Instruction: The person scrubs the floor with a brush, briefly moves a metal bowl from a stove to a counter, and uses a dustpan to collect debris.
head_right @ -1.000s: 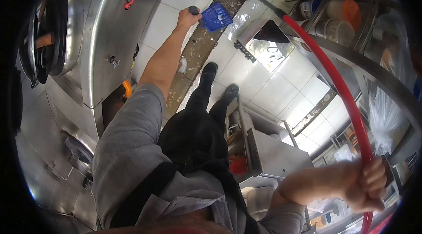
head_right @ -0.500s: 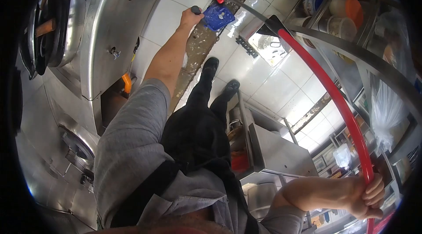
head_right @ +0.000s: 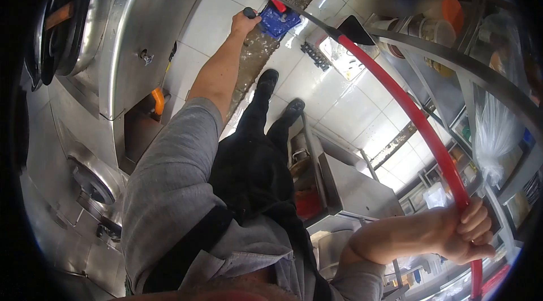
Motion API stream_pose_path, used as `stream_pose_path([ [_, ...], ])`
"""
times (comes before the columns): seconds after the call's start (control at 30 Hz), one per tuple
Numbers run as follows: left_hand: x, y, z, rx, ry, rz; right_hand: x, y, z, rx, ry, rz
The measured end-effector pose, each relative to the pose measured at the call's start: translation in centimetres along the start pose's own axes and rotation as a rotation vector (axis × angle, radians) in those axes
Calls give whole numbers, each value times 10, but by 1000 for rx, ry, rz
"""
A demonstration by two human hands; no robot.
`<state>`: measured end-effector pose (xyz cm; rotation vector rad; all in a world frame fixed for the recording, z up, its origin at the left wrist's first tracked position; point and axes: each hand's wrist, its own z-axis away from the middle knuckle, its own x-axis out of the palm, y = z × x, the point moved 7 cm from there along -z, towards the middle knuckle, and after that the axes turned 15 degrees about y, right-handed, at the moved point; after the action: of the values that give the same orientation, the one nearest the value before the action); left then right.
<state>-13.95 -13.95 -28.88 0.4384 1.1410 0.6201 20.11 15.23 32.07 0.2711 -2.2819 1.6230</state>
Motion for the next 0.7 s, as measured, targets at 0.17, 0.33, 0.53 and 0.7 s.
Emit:
stream_pose_path([
  [0.17, -17, -22, 12, -49, 2, 116, -13, -44, -28, -84, -44, 54],
  [0.33, -35, -38, 20, -64, -19, 147, 6, -87, -24, -134, -213, -62],
  [0.53, -37, -35, 14, -50, -62, 80, 60, -38, 47, -373, 11, 189],
  [0.7, -44, -18, 15, -80, -63, 62, 70, -28, 41, -291, -67, 197],
])
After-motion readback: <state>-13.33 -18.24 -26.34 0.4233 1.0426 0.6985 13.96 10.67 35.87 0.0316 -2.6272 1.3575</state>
